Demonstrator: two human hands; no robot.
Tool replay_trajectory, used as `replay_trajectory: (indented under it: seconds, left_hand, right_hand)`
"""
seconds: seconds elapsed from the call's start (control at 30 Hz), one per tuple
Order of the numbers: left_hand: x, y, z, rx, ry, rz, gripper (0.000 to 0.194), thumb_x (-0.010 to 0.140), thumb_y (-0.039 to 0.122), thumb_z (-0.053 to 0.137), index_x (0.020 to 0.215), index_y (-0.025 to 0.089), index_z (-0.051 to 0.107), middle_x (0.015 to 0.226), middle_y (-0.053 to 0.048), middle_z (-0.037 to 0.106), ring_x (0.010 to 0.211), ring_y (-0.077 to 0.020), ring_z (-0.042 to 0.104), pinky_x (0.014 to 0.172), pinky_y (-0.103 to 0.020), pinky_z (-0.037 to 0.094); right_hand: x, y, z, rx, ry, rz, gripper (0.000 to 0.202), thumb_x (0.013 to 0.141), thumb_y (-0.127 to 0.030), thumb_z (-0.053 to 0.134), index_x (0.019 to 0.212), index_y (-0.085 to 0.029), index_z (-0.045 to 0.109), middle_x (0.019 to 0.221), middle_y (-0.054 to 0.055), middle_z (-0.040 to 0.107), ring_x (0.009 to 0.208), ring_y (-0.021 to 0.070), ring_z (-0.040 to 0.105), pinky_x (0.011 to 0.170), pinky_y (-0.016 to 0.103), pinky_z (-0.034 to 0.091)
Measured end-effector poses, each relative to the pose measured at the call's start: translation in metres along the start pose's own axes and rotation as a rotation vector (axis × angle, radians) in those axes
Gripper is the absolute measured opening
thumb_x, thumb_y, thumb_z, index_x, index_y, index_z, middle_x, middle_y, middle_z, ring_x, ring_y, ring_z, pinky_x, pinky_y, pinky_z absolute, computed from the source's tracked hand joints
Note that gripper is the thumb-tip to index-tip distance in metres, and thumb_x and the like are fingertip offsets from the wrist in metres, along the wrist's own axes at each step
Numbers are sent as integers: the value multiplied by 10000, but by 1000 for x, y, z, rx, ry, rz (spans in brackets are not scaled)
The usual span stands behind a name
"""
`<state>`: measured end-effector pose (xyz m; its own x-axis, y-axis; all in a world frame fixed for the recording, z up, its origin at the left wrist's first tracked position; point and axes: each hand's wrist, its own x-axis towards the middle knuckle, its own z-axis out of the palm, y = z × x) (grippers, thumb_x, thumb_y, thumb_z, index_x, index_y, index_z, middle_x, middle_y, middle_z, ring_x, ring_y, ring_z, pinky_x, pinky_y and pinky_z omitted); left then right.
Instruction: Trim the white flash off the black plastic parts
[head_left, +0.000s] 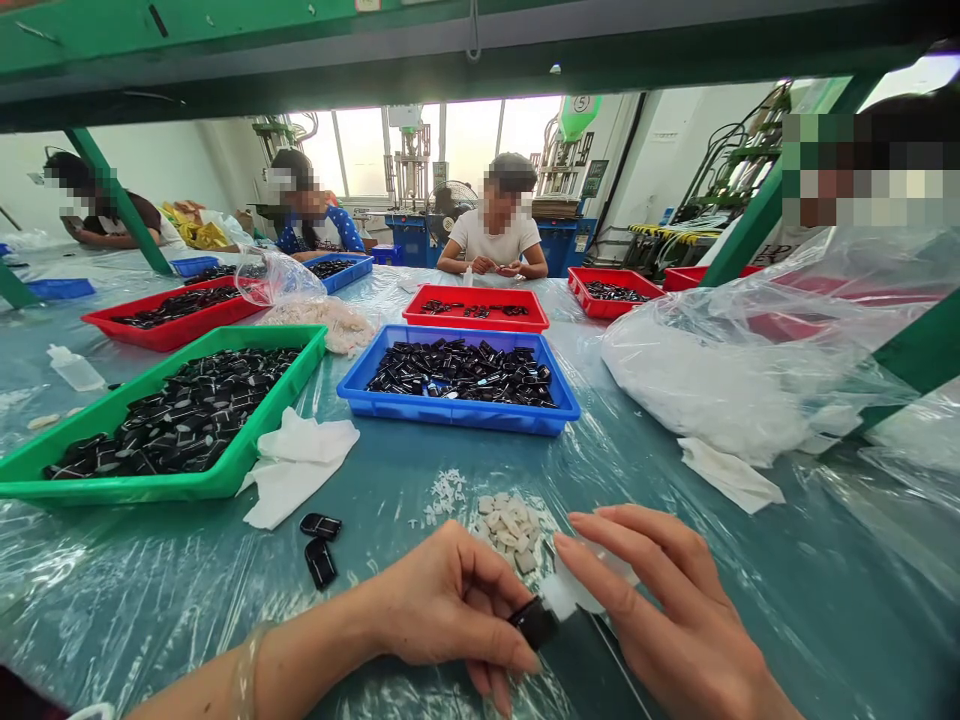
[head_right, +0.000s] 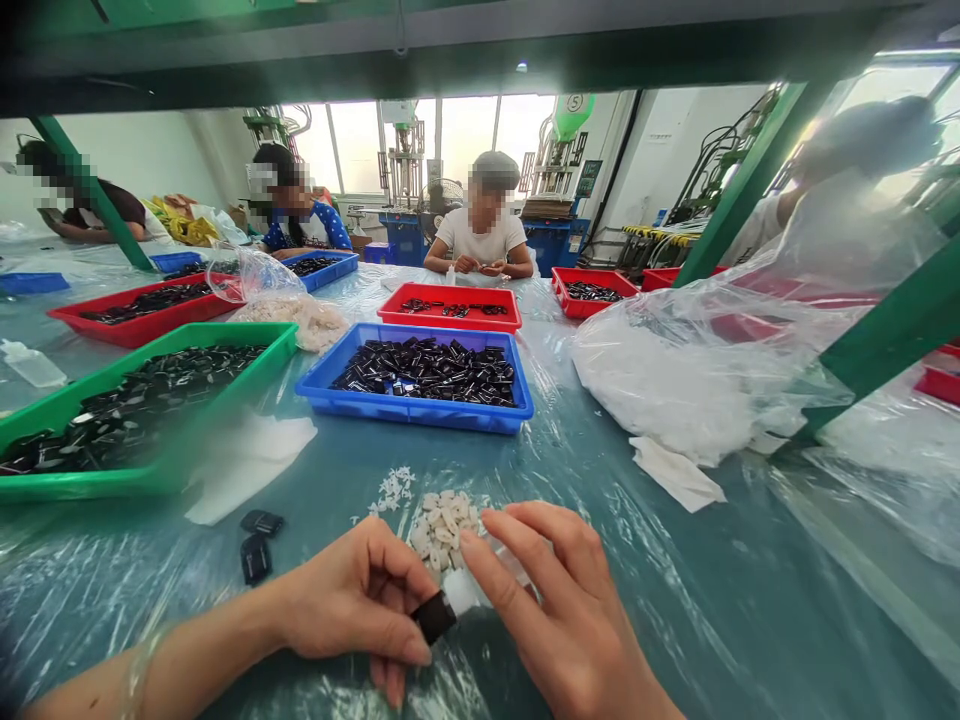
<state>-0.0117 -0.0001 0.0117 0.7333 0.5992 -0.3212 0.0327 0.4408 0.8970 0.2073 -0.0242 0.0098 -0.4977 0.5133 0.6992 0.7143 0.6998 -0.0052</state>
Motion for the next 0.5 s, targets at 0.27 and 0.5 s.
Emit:
replay_trajectory:
  seconds: [0.27, 0.5]
  left_hand:
    - [0, 1, -1, -6, 27, 17, 183, 615, 214, 755, 732, 95, 683, 545, -6, 628, 457, -96, 594, 463, -166, 473]
    - [1, -1, 0, 14, 19, 3, 164, 616, 225, 754, 695, 113, 663, 539, 5, 620, 456, -91, 586, 464, -163, 455]
  right_hand:
    - [8, 0, -5, 10, 6, 10, 329, 874, -35, 430, 1011, -239, 650, 1003, 70, 668, 986, 208, 569, 823, 357, 478]
    - [6, -2, 2, 15, 13, 45, 392, 820, 36, 448, 1026, -231, 646, 1011, 69, 664, 995, 202, 563, 832, 353, 471]
